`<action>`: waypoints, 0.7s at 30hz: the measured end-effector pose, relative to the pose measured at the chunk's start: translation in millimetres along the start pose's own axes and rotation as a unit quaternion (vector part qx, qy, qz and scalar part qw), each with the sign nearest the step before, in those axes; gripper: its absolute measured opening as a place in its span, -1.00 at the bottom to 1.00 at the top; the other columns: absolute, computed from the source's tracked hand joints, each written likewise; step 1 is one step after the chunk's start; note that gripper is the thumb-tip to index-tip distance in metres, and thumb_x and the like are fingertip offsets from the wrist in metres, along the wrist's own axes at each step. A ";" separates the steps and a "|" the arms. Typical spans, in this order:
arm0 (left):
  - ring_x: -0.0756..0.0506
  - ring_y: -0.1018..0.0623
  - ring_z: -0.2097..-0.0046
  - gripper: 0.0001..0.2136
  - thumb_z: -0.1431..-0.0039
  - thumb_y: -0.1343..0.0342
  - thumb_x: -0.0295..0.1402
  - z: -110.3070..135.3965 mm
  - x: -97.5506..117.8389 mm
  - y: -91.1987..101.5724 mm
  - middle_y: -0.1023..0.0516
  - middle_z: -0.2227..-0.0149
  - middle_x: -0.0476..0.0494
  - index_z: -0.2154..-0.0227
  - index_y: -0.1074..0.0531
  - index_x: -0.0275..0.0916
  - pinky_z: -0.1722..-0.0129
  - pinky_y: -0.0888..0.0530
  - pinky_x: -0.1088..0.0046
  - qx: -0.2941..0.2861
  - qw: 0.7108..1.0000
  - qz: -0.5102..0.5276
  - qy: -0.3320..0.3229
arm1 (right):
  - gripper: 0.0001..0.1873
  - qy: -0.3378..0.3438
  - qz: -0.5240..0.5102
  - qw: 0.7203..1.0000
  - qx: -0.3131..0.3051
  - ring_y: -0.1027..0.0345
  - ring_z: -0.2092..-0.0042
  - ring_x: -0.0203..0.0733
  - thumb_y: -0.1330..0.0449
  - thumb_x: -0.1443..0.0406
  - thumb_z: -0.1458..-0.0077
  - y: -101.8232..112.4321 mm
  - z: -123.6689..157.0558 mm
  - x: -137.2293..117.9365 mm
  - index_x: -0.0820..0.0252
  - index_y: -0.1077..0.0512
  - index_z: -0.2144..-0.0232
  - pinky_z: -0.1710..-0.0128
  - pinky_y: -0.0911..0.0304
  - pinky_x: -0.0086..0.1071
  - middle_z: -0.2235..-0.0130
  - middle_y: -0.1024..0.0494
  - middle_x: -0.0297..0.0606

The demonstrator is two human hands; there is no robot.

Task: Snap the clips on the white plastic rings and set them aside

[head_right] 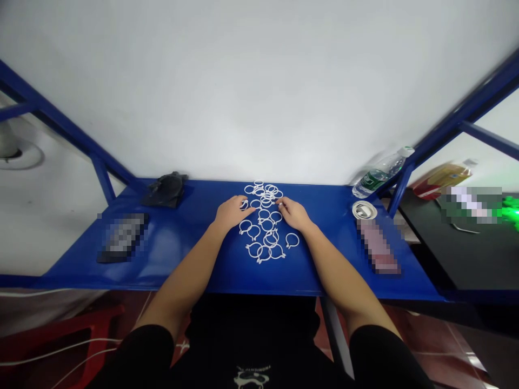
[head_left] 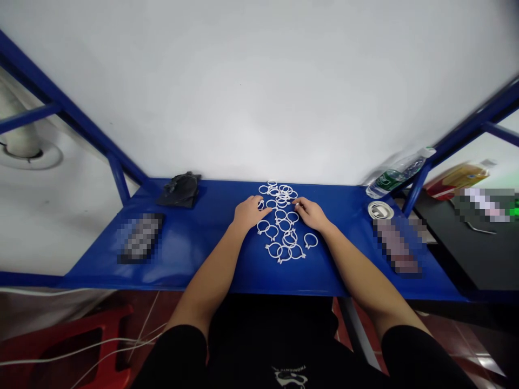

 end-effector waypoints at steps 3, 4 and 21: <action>-0.24 -0.63 -0.04 -0.68 -0.37 -0.18 -0.18 0.1 -0.9 -2.1 -0.61 -0.06 -0.20 -0.12 -0.52 -0.10 0.01 -0.50 0.30 -0.015 0.999 -0.030 0.004 | -0.78 -0.013 -0.007 1.000 -0.003 -0.55 0.24 -0.06 -0.07 0.25 -0.38 0.6 -0.1 0.2 0.06 -0.47 0.03 0.23 -0.33 -0.29 0.22 -0.68 -0.25; -0.24 -0.63 -0.03 -0.70 -0.39 -0.14 -0.23 0.1 -1.4 -2.6 -0.61 -0.05 -0.20 -0.12 -0.51 -0.09 0.01 -0.50 0.29 -0.019 0.999 -0.034 0.007 | -0.79 -0.015 -0.011 1.000 -0.003 -0.55 0.25 -0.06 -0.07 0.26 -0.37 1.0 0.0 0.2 0.06 -0.46 0.05 0.23 -0.33 -0.28 0.24 -0.68 -0.26; -0.22 -0.64 0.11 -0.81 -0.35 -0.05 -0.47 0.1 -1.9 1.1 -0.66 0.09 -0.15 0.07 -0.48 -0.11 0.16 -0.43 0.32 0.025 1.000 -0.006 0.007 | -0.79 -0.050 -0.172 0.984 0.007 -0.35 0.45 -0.20 0.01 0.33 -0.08 5.0 -4.0 8.5 0.11 -0.43 0.45 0.38 -0.24 -0.37 0.48 -0.51 -0.35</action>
Point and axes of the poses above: each hand's wrist, its own z-axis away from the middle knuckle, its own y-axis out of the back of the hand, x = y × z, the point moved 6 cm from there along -z, towards the middle knuckle
